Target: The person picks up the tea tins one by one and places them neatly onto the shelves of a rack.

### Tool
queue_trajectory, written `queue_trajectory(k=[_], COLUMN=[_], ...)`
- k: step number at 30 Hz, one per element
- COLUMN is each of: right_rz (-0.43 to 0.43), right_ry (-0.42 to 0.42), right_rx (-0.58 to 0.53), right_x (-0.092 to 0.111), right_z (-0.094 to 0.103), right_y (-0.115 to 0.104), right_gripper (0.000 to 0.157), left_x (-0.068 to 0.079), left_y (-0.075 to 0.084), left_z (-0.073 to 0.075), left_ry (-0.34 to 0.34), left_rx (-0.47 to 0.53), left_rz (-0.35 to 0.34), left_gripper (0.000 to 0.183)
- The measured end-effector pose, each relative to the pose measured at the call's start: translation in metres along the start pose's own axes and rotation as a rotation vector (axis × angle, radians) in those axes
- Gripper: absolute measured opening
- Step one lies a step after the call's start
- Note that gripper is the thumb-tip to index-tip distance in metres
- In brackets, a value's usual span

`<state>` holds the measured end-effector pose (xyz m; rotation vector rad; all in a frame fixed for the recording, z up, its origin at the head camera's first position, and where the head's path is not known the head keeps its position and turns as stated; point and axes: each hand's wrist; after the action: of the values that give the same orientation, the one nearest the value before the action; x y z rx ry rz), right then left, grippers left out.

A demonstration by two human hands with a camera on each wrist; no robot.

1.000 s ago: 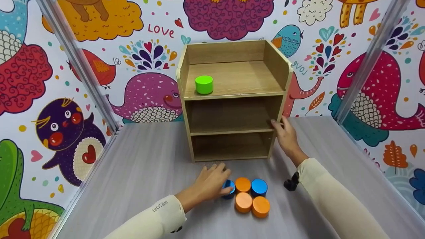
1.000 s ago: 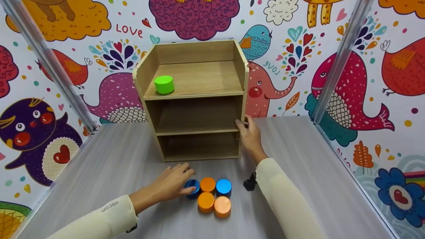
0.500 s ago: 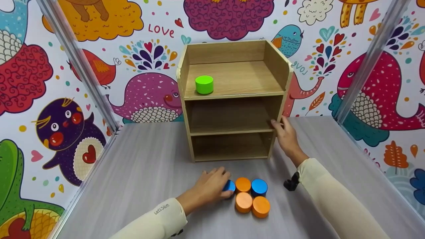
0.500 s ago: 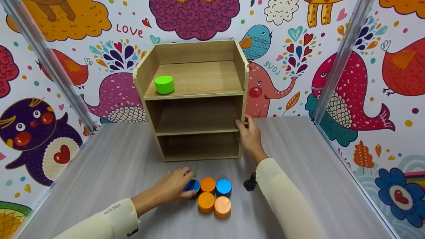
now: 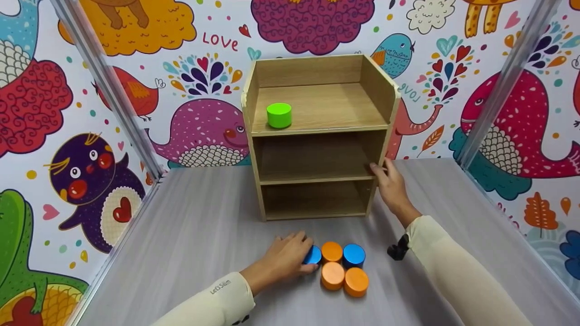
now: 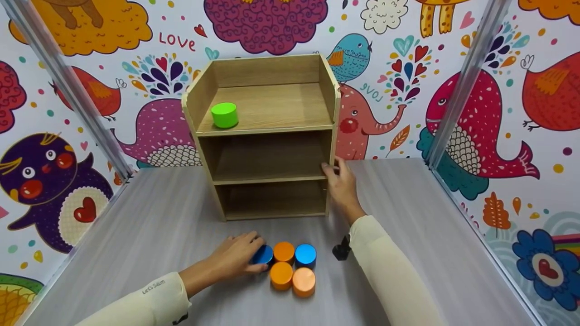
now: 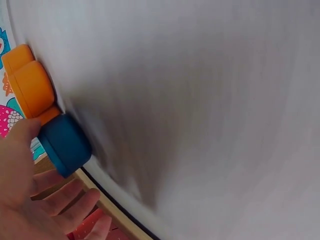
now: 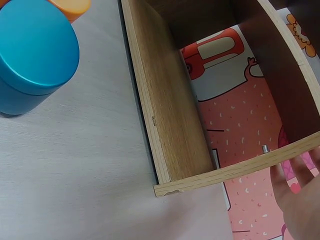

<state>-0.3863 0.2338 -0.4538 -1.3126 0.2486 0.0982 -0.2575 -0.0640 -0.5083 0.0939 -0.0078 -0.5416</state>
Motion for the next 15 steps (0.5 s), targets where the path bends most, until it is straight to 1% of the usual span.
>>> queue_trajectory(k=[4,8,12,15], right_rz=[-0.002,-0.007,-0.003,-0.011], right_ry=[-0.004,-0.023,-0.019,-0.012], right_rx=[-0.009,-0.027,0.015,0.038], right_x=[0.001,0.010,0.019,0.020], right_z=[0.000,0.001,0.000,0.000], right_y=[-0.002,-0.020,-0.034,-0.037], right_gripper=[0.059,0.058,0.056,0.055], left_x=[0.000,0.000,0.000,0.000], left_y=[0.000,-0.001,-0.002,-0.003], left_z=[-0.001,-0.004,-0.009,-0.011], left_ry=[-0.020,-0.031,-0.003,0.022], left_rx=[0.014,0.020,-0.002,-0.020], left_rz=[0.018,0.035,0.021,0.009], left_gripper=[0.068,0.071,0.067,0.065])
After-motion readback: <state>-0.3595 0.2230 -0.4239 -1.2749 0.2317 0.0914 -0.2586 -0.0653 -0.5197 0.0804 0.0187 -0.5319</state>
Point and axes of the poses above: each hand's wrist, its own x-axis away from the middle knuckle, its own z-axis out of the back of the hand, y = z × x, and after that the axes turned 2 degrees about y, right-handed
